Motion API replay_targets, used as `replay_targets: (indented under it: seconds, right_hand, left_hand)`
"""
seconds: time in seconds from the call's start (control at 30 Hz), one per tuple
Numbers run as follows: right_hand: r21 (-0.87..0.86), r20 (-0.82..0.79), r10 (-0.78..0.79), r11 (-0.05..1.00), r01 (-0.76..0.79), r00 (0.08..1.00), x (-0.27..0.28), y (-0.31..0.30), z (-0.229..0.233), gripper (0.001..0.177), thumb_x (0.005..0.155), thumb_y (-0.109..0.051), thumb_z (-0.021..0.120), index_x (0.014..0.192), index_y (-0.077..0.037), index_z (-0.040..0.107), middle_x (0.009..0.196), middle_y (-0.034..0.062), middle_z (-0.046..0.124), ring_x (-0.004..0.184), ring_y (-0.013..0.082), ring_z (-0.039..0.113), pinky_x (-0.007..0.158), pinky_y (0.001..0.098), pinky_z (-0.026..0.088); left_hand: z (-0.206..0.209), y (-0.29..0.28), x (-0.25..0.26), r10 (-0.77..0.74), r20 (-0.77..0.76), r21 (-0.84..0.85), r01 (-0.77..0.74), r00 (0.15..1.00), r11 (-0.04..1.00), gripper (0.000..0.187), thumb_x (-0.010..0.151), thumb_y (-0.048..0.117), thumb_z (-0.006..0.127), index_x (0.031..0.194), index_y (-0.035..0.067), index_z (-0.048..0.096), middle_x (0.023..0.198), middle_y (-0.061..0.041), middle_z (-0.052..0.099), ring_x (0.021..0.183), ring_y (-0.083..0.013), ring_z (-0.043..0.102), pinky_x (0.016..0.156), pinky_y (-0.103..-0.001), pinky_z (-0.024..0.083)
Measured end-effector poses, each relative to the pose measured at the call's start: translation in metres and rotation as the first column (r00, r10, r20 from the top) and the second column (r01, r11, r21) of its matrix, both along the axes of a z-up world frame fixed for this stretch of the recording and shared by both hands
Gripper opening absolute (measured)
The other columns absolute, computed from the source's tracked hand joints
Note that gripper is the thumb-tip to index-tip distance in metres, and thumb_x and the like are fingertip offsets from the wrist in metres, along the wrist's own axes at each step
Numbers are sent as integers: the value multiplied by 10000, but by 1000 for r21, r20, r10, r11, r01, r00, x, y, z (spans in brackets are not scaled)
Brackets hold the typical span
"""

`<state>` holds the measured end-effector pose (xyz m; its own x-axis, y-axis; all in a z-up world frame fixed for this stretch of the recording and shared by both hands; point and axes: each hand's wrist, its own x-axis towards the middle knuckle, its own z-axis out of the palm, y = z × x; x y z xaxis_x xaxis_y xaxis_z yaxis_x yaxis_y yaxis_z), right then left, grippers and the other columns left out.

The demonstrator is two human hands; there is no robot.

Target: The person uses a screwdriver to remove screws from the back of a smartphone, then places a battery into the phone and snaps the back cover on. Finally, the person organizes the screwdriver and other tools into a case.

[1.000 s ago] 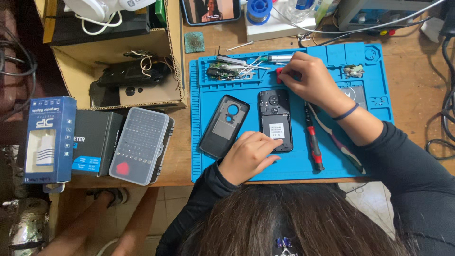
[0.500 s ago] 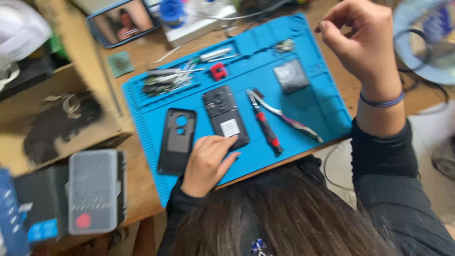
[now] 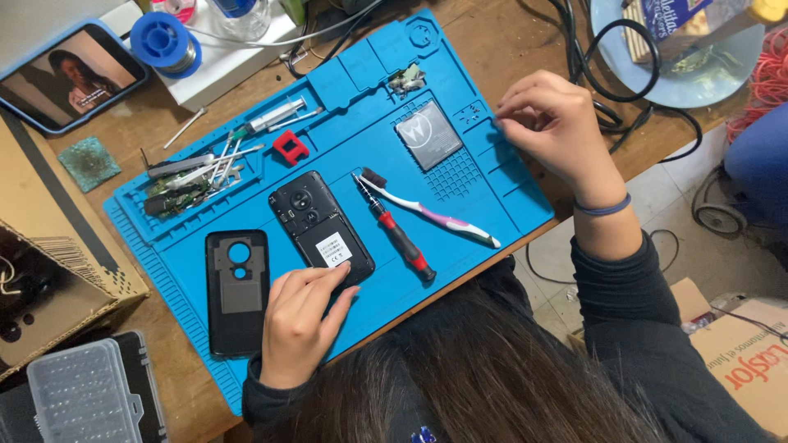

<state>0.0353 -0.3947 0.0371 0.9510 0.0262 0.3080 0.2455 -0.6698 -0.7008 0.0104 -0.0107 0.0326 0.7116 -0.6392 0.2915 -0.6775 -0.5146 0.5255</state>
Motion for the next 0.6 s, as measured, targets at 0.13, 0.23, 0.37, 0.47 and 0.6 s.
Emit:
replay_targets:
  seconds: [0.13,0.23,0.37,0.47,0.6]
  right_hand:
    - [-31,-16,69,997,-70,997,13,-1,-4,49,940,52,709,938,4,705,1039,147,575,858,199,543,591,252,397]
    - [-121,5,166,979,-165,986,25,-1,-3,39,961,43,702,968,5,694,1030,153,576,880,230,552,659,295,425]
    - [-149,-37,216,964,-220,976,33,-4,-8,54,956,38,695,1006,17,687,1051,166,553,949,269,560,709,324,460]
    - [-158,-21,242,957,-242,970,34,-8,-12,73,966,59,671,1008,5,698,1052,163,557,980,297,571,814,383,456]
    - [-172,11,236,958,-231,972,33,-9,-8,75,976,68,673,1013,13,709,1076,176,570,1007,309,576,841,399,478]
  left_hand:
    - [4,-2,3,7,-7,-12,-7,1000,1000,299,844,133,751,1117,32,678,952,-90,682,896,-225,623,819,-387,469]
    - [2,-2,3,-4,-4,-33,4,1000,999,287,841,109,754,1101,15,678,966,-112,701,901,-235,631,800,-383,479]
    - [3,-2,4,4,-10,-26,-4,1000,1000,288,846,117,752,1106,20,677,964,-110,694,893,-233,627,794,-384,478]
    - [3,-2,5,9,-13,-25,-10,1000,1000,301,835,116,766,1108,21,681,965,-108,699,893,-232,626,813,-386,473]
    - [1,-2,5,6,4,-29,-5,1000,1000,293,832,109,770,1096,16,683,954,-104,701,884,-228,629,814,-384,477]
